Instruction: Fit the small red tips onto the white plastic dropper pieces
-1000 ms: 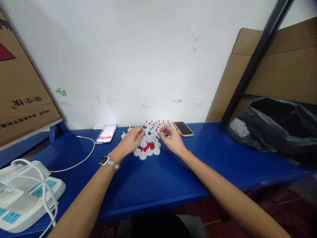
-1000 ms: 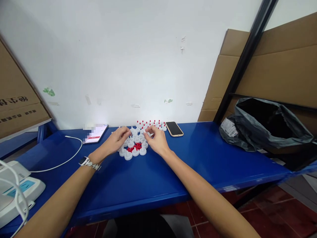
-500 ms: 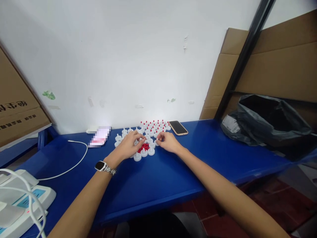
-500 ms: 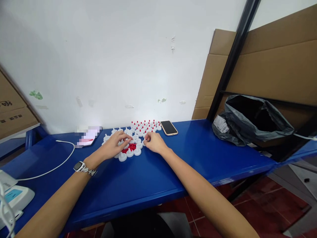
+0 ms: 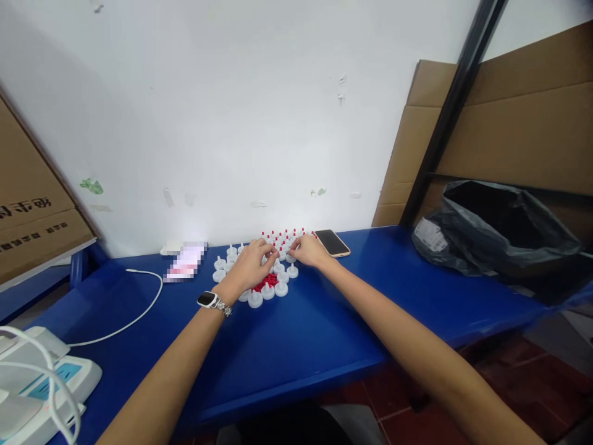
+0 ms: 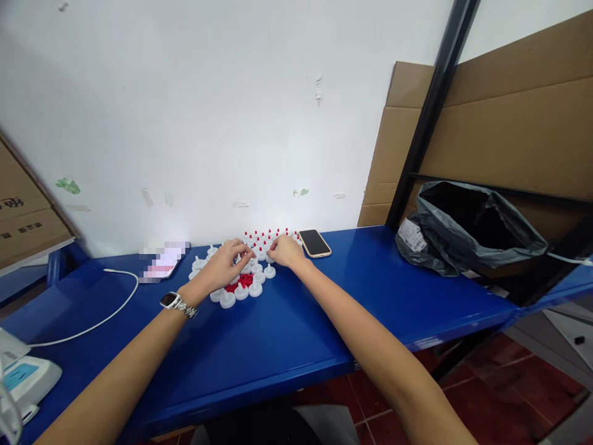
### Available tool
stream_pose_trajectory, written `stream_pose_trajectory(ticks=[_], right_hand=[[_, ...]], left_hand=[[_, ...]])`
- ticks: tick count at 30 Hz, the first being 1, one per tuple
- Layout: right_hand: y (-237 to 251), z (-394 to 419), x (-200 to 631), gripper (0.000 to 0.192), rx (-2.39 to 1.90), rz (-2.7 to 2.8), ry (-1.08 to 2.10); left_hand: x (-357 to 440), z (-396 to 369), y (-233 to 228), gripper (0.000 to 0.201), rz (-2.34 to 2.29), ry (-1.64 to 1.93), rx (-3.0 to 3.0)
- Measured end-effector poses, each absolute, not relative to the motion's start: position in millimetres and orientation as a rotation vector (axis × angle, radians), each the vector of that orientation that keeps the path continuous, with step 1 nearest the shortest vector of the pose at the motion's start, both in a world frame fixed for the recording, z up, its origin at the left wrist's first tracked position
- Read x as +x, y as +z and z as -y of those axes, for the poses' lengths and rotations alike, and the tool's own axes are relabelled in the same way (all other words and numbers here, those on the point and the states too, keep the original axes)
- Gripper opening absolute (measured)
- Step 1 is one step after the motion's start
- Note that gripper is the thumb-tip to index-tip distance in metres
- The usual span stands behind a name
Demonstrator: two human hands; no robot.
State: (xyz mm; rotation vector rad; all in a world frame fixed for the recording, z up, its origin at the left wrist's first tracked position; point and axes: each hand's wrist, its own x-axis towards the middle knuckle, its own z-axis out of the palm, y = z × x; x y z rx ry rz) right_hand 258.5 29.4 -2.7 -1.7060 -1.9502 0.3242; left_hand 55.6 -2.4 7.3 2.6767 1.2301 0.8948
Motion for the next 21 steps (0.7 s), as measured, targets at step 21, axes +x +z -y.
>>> stream_pose_trajectory(ticks=[21], right_hand=[[-6, 41, 224, 0.009, -1.048, 1.828, 0.456]], left_hand=[[47, 28, 5, 0.029, -1.186, 0.878, 2.920]])
